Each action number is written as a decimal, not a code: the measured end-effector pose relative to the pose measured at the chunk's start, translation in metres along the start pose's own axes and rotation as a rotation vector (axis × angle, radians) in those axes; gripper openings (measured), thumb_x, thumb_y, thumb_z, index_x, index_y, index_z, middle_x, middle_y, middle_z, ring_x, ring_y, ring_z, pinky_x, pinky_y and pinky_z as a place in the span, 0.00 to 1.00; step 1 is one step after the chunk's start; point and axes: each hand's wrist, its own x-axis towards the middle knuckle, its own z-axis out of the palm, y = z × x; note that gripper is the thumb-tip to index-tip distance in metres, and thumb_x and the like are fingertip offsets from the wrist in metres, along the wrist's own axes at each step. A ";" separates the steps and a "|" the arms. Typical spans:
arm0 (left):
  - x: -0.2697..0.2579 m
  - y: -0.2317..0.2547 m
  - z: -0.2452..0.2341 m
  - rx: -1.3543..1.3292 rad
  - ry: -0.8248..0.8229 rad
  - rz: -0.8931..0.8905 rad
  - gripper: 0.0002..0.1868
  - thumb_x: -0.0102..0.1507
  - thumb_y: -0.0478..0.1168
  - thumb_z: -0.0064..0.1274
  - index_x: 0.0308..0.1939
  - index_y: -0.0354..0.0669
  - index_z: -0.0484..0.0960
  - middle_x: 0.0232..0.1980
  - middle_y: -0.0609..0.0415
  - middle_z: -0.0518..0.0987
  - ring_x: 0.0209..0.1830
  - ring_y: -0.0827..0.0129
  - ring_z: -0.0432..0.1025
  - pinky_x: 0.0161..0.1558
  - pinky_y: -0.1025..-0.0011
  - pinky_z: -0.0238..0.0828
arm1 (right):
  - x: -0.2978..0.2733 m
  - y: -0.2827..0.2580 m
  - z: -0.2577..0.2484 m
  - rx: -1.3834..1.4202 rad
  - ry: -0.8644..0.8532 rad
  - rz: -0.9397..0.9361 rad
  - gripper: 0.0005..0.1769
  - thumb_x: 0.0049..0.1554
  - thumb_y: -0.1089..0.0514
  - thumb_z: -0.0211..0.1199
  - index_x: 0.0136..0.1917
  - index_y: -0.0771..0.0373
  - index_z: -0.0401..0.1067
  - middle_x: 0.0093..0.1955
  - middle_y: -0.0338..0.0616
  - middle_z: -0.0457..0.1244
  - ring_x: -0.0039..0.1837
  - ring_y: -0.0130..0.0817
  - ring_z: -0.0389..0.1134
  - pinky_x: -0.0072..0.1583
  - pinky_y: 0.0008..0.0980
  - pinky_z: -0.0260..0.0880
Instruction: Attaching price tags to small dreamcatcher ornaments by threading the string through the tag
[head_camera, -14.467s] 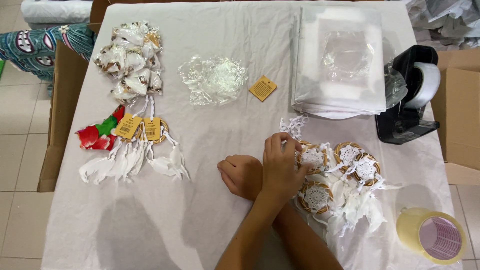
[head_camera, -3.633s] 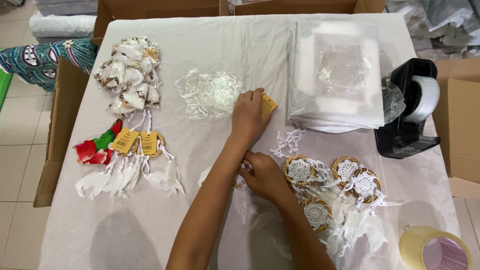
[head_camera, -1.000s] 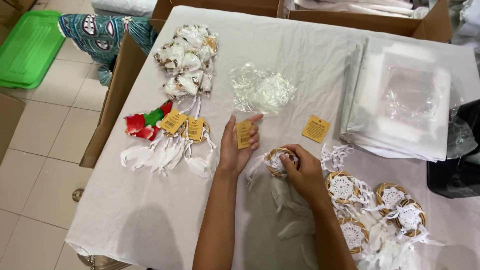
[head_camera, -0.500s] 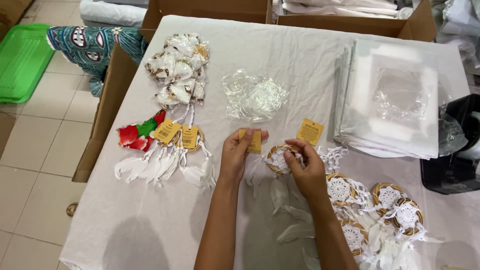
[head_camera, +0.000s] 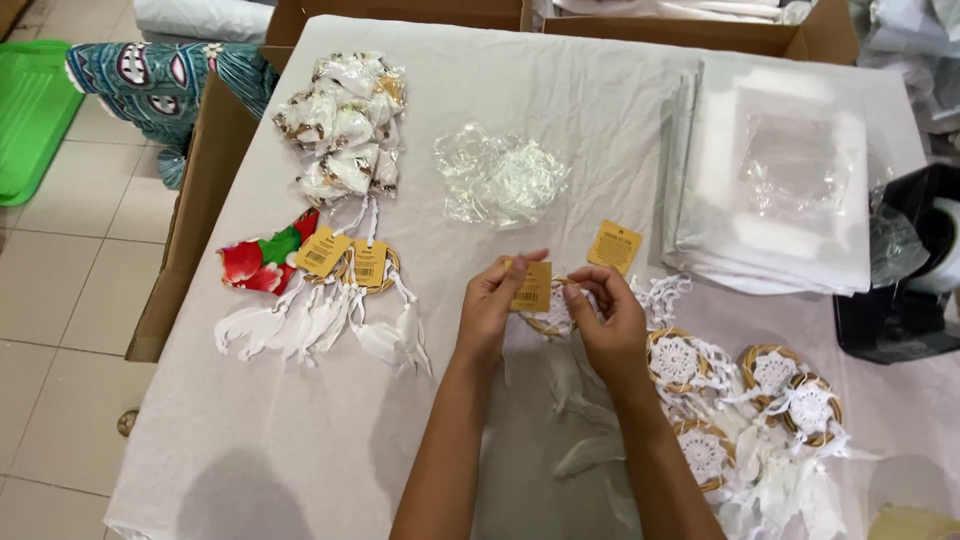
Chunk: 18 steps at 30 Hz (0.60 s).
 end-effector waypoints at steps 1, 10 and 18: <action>-0.001 0.000 -0.002 0.003 -0.004 -0.004 0.19 0.69 0.50 0.55 0.46 0.37 0.87 0.47 0.48 0.83 0.42 0.69 0.79 0.46 0.70 0.79 | 0.000 0.003 0.000 0.001 0.006 0.002 0.11 0.61 0.59 0.66 0.56 0.62 0.72 0.45 0.42 0.70 0.48 0.22 0.67 0.56 0.26 0.68; -0.005 0.012 -0.007 0.001 0.137 0.002 0.25 0.74 0.51 0.39 0.63 0.35 0.78 0.50 0.43 0.79 0.44 0.68 0.77 0.46 0.70 0.81 | -0.010 0.006 0.000 0.012 0.106 0.010 0.08 0.62 0.60 0.66 0.55 0.60 0.74 0.45 0.42 0.71 0.47 0.21 0.67 0.53 0.24 0.69; 0.007 -0.001 -0.019 -0.038 0.059 -0.095 0.24 0.71 0.47 0.48 0.68 0.37 0.73 0.55 0.35 0.80 0.52 0.52 0.79 0.53 0.62 0.79 | -0.008 0.002 -0.004 0.075 0.103 0.013 0.09 0.62 0.63 0.63 0.57 0.64 0.72 0.47 0.45 0.70 0.49 0.22 0.67 0.54 0.23 0.68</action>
